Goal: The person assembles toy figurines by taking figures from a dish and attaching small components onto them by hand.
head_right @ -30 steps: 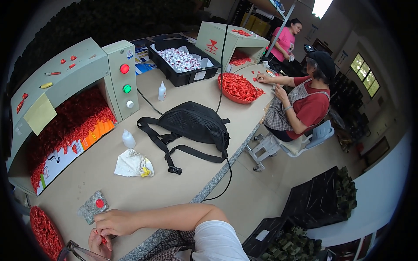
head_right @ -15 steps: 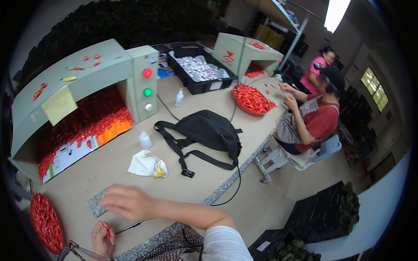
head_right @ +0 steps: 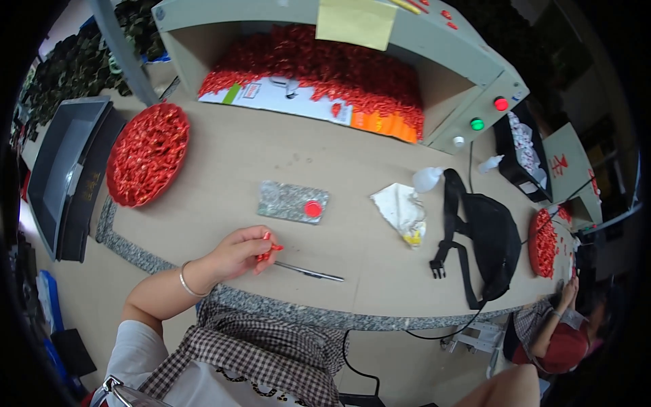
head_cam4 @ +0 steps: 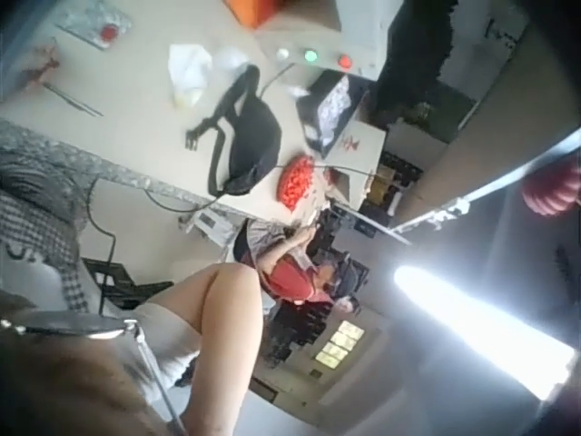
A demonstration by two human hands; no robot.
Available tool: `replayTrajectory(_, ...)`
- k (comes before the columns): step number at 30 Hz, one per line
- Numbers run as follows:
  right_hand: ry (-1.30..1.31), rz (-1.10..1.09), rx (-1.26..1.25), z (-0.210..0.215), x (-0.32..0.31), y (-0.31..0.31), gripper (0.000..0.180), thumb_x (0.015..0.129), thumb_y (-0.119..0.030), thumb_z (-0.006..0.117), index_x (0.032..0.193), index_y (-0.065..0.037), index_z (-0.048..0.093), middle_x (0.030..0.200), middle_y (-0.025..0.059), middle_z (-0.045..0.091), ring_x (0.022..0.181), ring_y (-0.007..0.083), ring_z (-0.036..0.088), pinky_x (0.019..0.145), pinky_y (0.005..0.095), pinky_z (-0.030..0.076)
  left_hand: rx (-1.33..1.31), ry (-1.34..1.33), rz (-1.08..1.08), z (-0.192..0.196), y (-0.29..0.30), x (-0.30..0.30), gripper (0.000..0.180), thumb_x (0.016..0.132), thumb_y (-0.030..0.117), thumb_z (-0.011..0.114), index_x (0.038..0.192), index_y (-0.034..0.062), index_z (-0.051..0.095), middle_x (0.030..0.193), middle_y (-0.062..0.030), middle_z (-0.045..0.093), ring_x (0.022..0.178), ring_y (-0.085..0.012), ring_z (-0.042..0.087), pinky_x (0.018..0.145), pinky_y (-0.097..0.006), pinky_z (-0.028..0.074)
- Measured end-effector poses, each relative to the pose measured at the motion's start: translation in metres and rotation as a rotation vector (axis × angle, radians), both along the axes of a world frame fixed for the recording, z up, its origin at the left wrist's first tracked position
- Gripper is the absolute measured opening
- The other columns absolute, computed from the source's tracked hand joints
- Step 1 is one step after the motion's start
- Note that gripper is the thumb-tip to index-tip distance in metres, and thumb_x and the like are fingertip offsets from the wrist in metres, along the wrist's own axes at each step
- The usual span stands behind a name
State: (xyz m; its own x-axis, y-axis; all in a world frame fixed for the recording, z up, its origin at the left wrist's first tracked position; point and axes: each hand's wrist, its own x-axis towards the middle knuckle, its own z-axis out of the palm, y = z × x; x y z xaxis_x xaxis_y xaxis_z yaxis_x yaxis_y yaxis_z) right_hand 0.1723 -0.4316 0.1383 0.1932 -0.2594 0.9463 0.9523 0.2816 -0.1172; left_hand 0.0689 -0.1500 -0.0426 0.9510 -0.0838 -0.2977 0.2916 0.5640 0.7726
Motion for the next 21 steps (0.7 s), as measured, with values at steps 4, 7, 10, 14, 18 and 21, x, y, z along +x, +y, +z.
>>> replayTrajectory(4,0.053,0.063,-0.005,-0.004,-0.011,0.003,0.024,0.084,-0.027,0.049,0.085,-0.003,0.051,0.084,0.0077,0.048,0.079,0.02,0.048,0.07,0.0324,0.04,-0.011,0.015,0.007,-0.003,0.001,-0.004,0.011,0.091,0.015,0.046,0.092,0.0052,0.052,0.074,-0.0053,0.056,0.057,-0.0106,0.048,0.05,-0.023,0.039)
replayTrajectory(7,0.086,0.101,-0.006,-0.005,-0.019,0.005,0.023,0.083,-0.026,0.05,0.086,-0.003,0.051,0.085,0.0077,0.049,0.079,0.0204,0.049,0.07,0.0331,0.04,0.004,0.018,0.009,-0.004,0.0,-0.005,0.011,0.091,0.015,0.046,0.092,0.006,0.052,0.074,-0.0047,0.055,0.058,-0.0098,0.048,0.05,-0.023,0.039)
replayTrajectory(10,0.118,0.134,0.001,-0.006,-0.028,0.01,0.021,0.083,-0.024,0.05,0.086,-0.004,0.052,0.085,0.0076,0.049,0.079,0.0209,0.049,0.07,0.0337,0.041,-0.009,-0.016,-0.026,-0.007,0.001,-0.005,0.011,0.092,0.015,0.045,0.091,0.0071,0.052,0.075,-0.0042,0.055,0.058,-0.0092,0.048,0.051,-0.022,0.04)
replayTrajectory(14,0.141,0.171,-0.006,-0.003,-0.032,0.011,0.019,0.083,-0.023,0.051,0.087,-0.004,0.053,0.086,0.0076,0.05,0.08,0.0214,0.05,0.07,0.0346,0.041,-0.006,-0.013,-0.021,-0.002,0.0,-0.007,0.011,0.092,0.017,0.045,0.091,0.0079,0.052,0.075,-0.0036,0.055,0.059,-0.0089,0.047,0.052,-0.022,0.04)
replayTrajectory(18,0.165,0.243,-0.025,0.001,-0.031,0.02,0.018,0.082,-0.021,0.051,0.088,-0.005,0.054,0.087,0.0076,0.051,0.081,0.022,0.051,0.07,0.0355,0.042,0.001,-0.026,-0.046,-0.006,-0.002,-0.004,0.011,0.092,0.017,0.046,0.092,0.0077,0.052,0.075,-0.0029,0.055,0.059,-0.0087,0.048,0.053,-0.022,0.04)
replayTrajectory(21,0.186,0.306,-0.054,0.005,-0.029,0.026,0.017,0.082,-0.02,0.052,0.089,-0.005,0.054,0.088,0.0076,0.052,0.081,0.0225,0.051,0.07,0.0362,0.043,-0.005,-0.049,-0.032,-0.007,0.003,-0.004,0.015,0.091,0.021,0.048,0.09,0.0062,0.052,0.076,-0.003,0.055,0.06,-0.008,0.05,0.053,-0.022,0.042)
